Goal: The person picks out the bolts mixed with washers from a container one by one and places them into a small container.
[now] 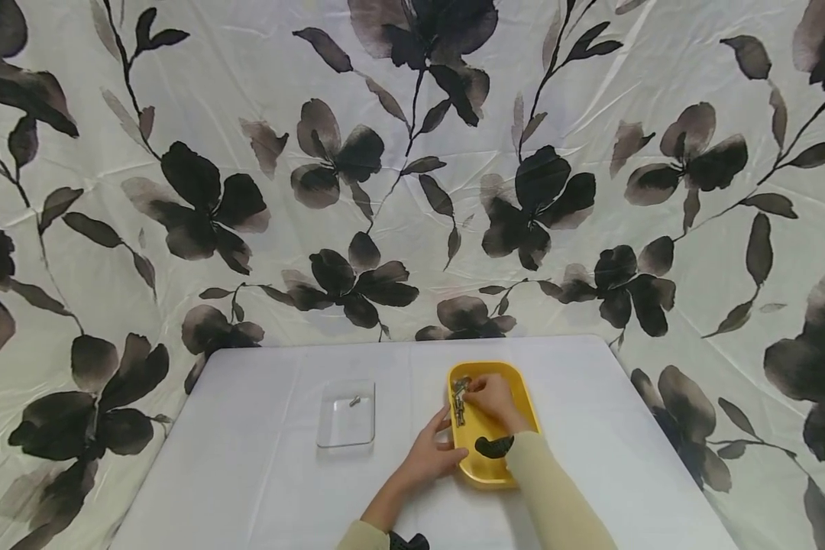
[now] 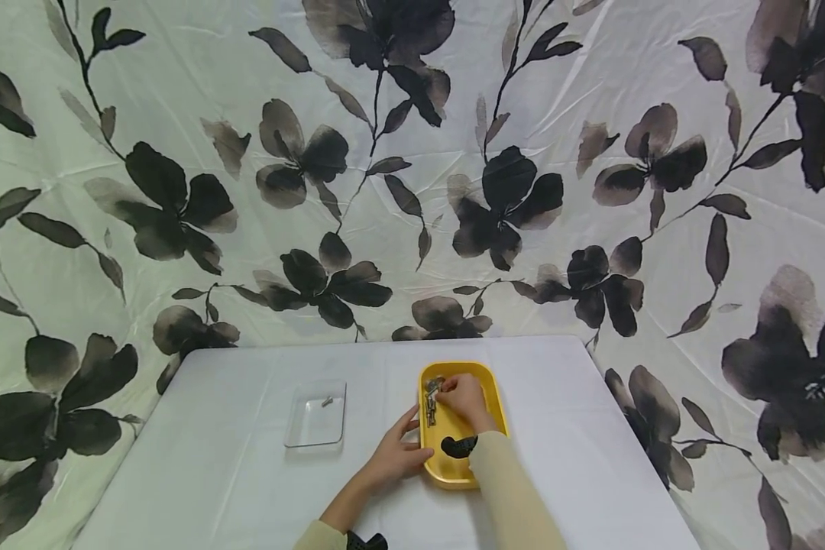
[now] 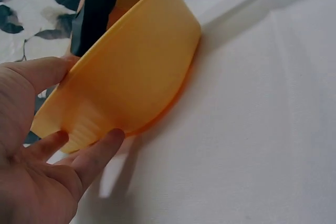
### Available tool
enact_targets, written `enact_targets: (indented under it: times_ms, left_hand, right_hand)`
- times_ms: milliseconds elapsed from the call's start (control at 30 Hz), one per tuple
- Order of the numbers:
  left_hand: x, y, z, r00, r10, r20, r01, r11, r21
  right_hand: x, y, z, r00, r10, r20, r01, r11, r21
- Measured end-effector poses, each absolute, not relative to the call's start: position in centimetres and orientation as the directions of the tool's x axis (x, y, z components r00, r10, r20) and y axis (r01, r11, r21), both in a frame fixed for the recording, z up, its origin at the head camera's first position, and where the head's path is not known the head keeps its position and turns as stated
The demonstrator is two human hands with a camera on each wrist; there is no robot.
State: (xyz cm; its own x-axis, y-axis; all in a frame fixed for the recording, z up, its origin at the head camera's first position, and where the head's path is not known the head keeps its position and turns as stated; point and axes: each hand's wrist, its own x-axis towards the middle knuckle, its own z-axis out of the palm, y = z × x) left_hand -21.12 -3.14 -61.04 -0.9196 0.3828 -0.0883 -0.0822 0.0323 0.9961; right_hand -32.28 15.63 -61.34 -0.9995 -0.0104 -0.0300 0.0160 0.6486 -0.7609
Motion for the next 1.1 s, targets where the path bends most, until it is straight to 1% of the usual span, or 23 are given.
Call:
enact_targets:
  times_ms: [300,400,533,800,933,1100]
  left_hand:
    - [-20.6,-3.2,-61.5,-0.913,0.398,-0.09,-0.107,-0.02,0.994]
    - [-20.6,-3.0,-61.5,-0.91,0.404,-0.09,-0.119,-0.047,0.992]
    - [-20.7,-3.1,-61.6,-0.907,0.412,-0.088,-0.129,-0.073,0.989]
    - [-20.6,-3.0,-61.6,-0.907,0.414,-0.078,-0.131,-0.101,0.986]
    - [-20.5,-2.9,-61.4,-0.908,0.411,-0.085,-0.143,-0.114,0.983]
    - [-20.4,-2.9,-61.5,-0.909,0.403,-0.104,-0.158,-0.103,0.982]
  right_hand:
    - [-32.2,15.5,-61.9,-0.999,0.042,0.024,0.009,0.643,-0.766]
    - [-32.3,15.8,-61.9,-0.998,0.055,0.023,0.018,0.648,-0.762]
    - [-32.3,16.0,-61.7,-0.999,0.045,0.013,0.019,0.647,-0.762]
    - [-32.3,16.3,-61.8,-0.998,0.027,0.052,-0.02,0.679,-0.734]
    - [-32.3,16.3,-61.9,-0.998,0.031,0.053,-0.019,0.667,-0.745]
    - [-32.2,16.3,-61.9,-0.996,0.033,0.086,-0.044,0.655,-0.754]
